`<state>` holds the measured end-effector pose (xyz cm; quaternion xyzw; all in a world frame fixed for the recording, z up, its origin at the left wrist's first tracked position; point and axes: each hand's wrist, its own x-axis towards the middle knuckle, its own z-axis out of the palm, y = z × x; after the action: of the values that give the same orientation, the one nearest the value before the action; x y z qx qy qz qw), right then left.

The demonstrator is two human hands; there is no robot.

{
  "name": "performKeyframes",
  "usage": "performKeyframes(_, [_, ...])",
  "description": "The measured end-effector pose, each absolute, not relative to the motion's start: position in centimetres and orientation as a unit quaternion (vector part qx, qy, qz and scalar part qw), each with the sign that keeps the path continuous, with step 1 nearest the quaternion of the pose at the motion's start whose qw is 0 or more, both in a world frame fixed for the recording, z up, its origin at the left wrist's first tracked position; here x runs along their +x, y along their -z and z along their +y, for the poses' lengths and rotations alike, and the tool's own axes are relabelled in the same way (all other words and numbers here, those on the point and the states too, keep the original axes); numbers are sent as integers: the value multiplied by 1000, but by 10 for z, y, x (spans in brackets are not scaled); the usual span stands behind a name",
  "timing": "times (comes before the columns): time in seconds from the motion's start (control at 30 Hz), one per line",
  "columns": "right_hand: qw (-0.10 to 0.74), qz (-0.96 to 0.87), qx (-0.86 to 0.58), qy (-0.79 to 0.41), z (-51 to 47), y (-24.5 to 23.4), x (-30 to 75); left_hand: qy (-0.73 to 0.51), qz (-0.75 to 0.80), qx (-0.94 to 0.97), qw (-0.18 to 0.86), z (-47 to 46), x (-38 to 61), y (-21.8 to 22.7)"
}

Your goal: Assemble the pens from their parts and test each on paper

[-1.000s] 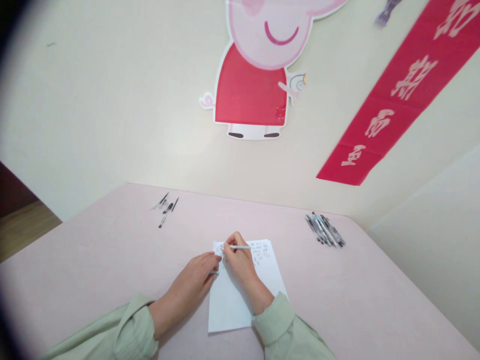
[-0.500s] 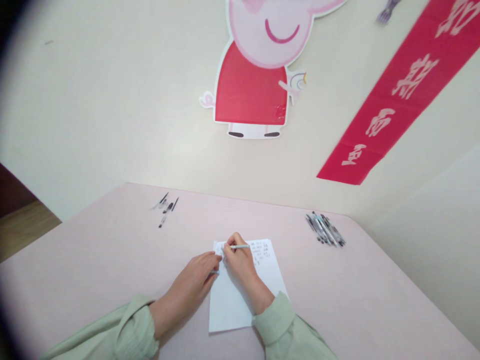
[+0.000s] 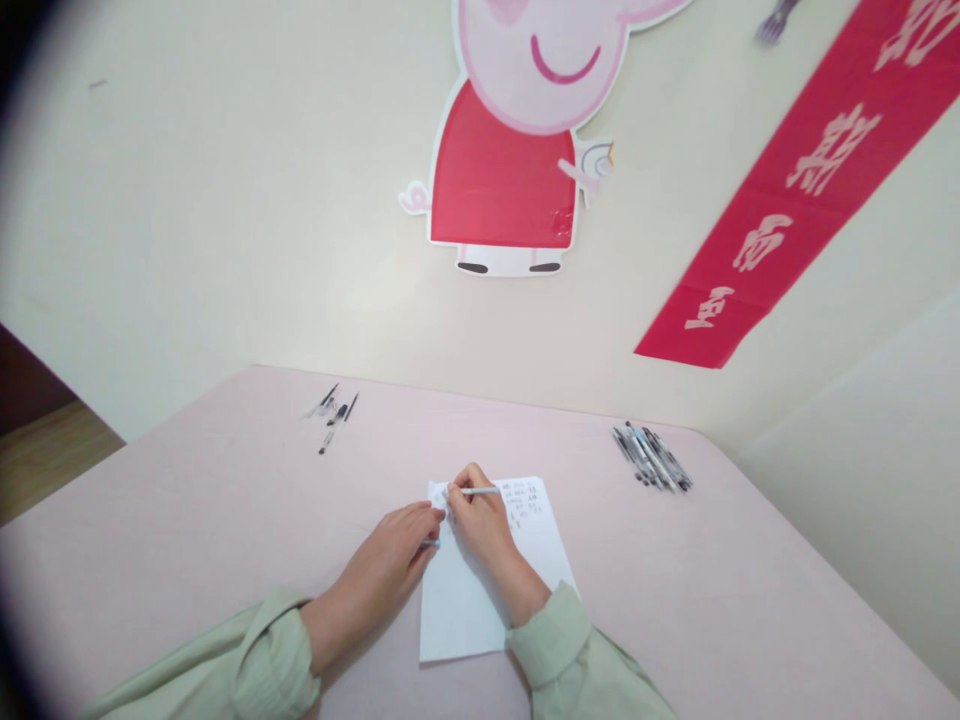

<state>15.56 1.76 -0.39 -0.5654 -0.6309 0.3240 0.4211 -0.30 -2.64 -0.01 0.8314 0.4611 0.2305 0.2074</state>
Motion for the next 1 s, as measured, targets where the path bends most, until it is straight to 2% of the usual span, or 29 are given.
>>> performKeyframes(1.0, [404, -639, -562, -335, 19, 4, 158, -230, 459, 835, 197, -26, -4, 1])
